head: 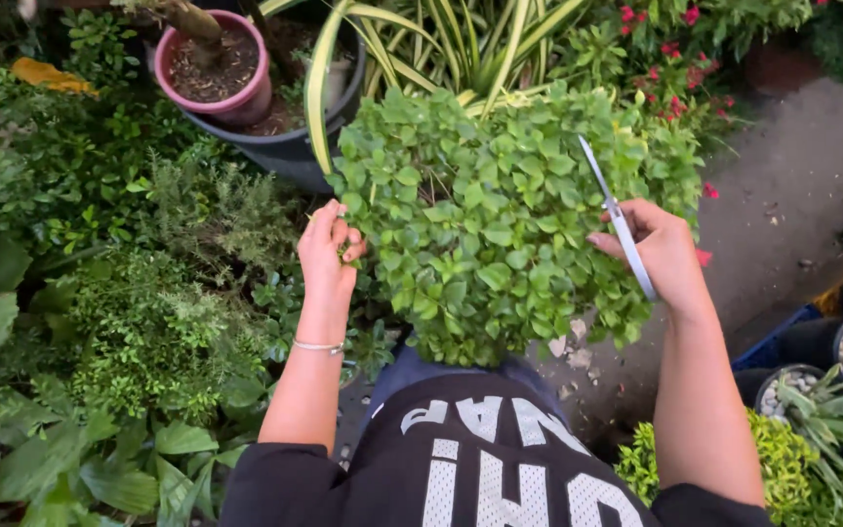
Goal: Pruning and trimming leaves and branches of various potted plants using garden shears.
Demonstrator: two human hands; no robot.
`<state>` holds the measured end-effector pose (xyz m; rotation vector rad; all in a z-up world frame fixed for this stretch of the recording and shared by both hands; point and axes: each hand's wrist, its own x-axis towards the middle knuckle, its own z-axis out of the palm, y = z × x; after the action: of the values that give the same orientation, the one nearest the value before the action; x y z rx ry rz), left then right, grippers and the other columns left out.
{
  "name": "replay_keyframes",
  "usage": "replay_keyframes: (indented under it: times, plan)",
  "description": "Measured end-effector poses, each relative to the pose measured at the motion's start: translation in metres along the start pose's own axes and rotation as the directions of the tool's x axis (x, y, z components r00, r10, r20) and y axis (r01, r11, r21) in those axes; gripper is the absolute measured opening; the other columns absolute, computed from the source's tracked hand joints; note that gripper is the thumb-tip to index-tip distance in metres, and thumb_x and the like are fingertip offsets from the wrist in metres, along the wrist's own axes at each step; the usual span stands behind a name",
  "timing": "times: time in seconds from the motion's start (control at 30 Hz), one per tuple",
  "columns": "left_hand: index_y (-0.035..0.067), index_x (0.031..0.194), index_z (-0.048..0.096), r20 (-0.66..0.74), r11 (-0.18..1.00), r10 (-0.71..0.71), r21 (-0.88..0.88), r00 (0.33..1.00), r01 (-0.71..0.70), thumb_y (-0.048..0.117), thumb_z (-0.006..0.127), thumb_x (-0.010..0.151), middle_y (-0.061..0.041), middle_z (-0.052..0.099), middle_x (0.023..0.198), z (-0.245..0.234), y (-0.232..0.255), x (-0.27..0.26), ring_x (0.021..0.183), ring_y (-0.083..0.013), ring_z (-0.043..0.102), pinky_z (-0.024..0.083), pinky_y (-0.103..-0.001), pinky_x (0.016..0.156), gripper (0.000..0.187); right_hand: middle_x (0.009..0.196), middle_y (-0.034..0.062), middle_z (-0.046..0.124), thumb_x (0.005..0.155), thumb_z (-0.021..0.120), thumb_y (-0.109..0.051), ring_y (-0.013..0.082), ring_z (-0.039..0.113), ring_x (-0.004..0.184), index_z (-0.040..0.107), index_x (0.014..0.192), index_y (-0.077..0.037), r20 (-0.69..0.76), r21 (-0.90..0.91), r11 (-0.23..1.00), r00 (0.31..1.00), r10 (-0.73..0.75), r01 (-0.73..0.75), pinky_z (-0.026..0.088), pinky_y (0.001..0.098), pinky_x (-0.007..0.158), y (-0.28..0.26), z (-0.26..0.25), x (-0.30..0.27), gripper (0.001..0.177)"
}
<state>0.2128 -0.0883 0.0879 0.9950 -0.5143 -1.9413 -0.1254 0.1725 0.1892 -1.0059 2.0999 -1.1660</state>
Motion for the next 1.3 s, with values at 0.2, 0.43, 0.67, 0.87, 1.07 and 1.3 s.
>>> replay_keyframes:
  times: [0.2,0.43,0.67,0.87,1.07,1.3]
  plan:
    - [0.007,0.093,0.062,0.074,0.997,0.001,0.080,0.997,-0.007,0.020,0.065,0.100,0.003,0.054,0.073,-0.011,-0.014,-0.050,0.053,-0.0078,0.045,0.025,-0.022,0.041,0.015,0.071,-0.0065,0.060,0.081,0.085,-0.014,0.0021,0.047,0.053,0.070,0.106,-0.011,-0.021,0.220,0.960,0.983,0.184,-0.175,0.034,0.0199,0.045,0.018,-0.006,-0.052,0.029]
    - [0.007,0.112,0.071,0.740,0.224,0.362,0.522,0.567,-0.823,0.006,0.073,0.094,-0.005,0.065,0.096,-0.003,-0.044,-0.137,0.081,-0.0209,0.064,0.052,-0.038,0.070,0.019,0.074,-0.0041,0.062,0.077,0.089,-0.015,0.0036,0.051,0.062,0.071,0.106,-0.009,-0.091,0.087,0.991,0.989,0.113,-0.105,0.042,0.0220,0.052,0.089,0.021,-0.159,0.035]
    - [0.010,0.103,0.070,0.784,-0.334,0.199,0.618,0.588,-0.712,0.003,0.071,0.082,-0.016,0.060,0.101,0.005,-0.090,-0.136,0.075,-0.0387,0.066,0.054,-0.050,0.063,0.022,0.095,0.0071,0.070,0.071,0.089,-0.029,0.0245,0.067,0.076,0.068,0.109,-0.011,-0.071,-0.342,0.937,0.992,-0.102,0.072,0.055,0.0393,0.065,0.079,0.070,-0.210,0.047]
    - [0.013,0.089,0.078,0.690,-0.288,0.290,0.724,0.663,-0.627,0.016,0.076,0.083,-0.017,0.072,0.090,0.002,-0.087,-0.072,0.082,-0.0388,0.070,0.057,-0.048,0.074,0.007,0.096,0.0089,0.063,0.078,0.082,-0.027,0.0345,0.067,0.083,0.064,0.106,-0.014,-0.093,-0.534,0.810,0.936,-0.340,0.241,0.053,0.0468,0.065,0.078,0.125,-0.198,0.036]
    - [0.010,0.098,0.078,0.555,-0.197,0.142,0.828,0.820,-0.526,0.027,0.087,0.070,-0.021,0.073,0.090,0.016,-0.069,-0.049,0.083,-0.0373,0.072,0.057,-0.045,0.077,0.033,0.095,0.0100,0.061,0.080,0.078,-0.018,0.0349,0.066,0.080,0.061,0.106,-0.012,-0.210,-0.549,0.791,0.872,-0.442,0.269,0.052,0.0479,0.062,0.059,0.172,-0.166,0.031]
    - [0.012,0.096,0.079,0.521,-0.246,0.086,0.837,0.849,-0.489,0.016,0.084,0.067,-0.020,0.073,0.086,0.038,-0.059,-0.071,0.083,-0.0377,0.071,0.057,-0.046,0.076,0.030,0.092,0.0107,0.060,0.069,0.079,-0.010,0.0339,0.066,0.078,0.060,0.103,-0.012,-0.264,-0.526,0.824,0.881,-0.394,0.211,0.052,0.0468,0.059,0.031,0.199,-0.148,0.039]
